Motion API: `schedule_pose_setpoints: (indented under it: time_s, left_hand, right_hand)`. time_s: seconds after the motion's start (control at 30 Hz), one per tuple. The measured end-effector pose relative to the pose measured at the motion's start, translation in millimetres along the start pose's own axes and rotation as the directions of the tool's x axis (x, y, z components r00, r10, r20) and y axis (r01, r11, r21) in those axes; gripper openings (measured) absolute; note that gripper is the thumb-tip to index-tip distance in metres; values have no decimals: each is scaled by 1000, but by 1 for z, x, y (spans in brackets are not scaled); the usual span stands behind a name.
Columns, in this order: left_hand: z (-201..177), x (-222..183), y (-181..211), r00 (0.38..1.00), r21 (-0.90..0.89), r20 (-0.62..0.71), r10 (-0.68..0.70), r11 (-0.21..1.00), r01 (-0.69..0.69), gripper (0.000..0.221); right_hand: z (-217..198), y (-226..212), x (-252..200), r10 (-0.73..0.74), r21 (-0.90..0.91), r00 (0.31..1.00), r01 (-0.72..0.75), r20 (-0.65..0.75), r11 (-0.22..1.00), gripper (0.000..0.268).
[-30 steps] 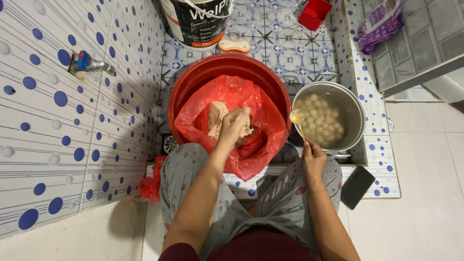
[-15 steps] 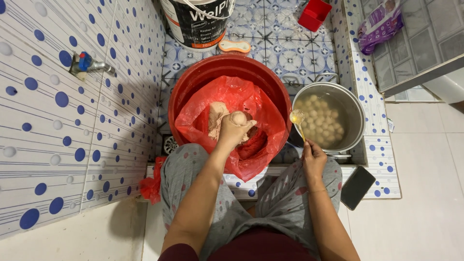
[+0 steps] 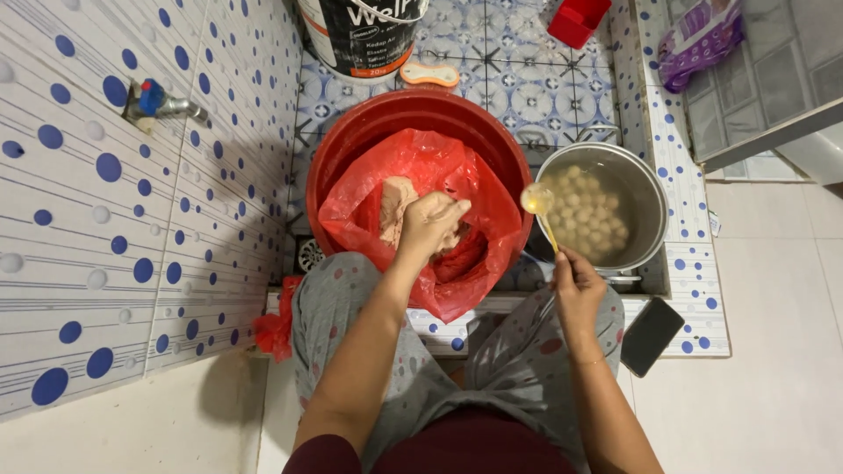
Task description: Forming meatballs by squeezing meat paste through the hand and scooping with a spoon into a pot of water.
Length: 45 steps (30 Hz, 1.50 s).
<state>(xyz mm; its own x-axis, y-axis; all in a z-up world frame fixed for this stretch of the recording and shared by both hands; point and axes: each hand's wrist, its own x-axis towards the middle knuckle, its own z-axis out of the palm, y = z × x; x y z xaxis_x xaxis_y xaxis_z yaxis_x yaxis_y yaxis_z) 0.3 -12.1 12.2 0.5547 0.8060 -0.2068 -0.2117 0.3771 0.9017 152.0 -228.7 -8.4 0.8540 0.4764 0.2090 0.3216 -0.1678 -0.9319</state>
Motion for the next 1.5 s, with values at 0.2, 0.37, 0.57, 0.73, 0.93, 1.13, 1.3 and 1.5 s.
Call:
schedule_pose_setpoints:
  time_s: [0.2, 0.37, 0.57, 0.73, 0.93, 1.13, 1.3, 1.5]
  left_hand:
    - [1, 0, 7, 994, 94, 6, 113, 989, -113, 40]
    - [-5, 11, -14, 997, 105, 48, 64, 992, -69, 26]
    - [3, 5, 4, 999, 191, 27, 38, 981, -43, 18]
    - [9, 2, 10, 999, 99, -27, -27, 995, 30, 20]
    - [-3, 18, -25, 997, 70, -71, -39, 997, 44, 24]
    - [-20, 24, -43, 986, 842, -83, 144, 539, -8, 14]
    - [-18, 30, -55, 964, 947, 97, 248, 273, -166, 14]
    - [-36, 47, -72, 996, 802, 83, 42, 591, -92, 13]
  right_hand:
    - [8, -83, -4, -356, -357, 918, 396, 174, 846, 19]
    - [24, -113, -3, -573, -446, 772, 630, 275, 635, 22]
    - [30, -121, -3, -610, -552, 698, 697, 376, 457, 26]
    - [38, -131, -6, -631, -538, 662, 730, 404, 422, 21]
    - [51, -113, -13, -619, -566, 662, 727, 423, 390, 20]
    - [52, -104, -14, -267, -338, 857, 434, 440, 835, 17]
    - [32, -64, -4, 362, 60, 820, -430, 442, 901, 19]
    - [-35, 14, 50, 303, -9, 931, -308, 202, 951, 16]
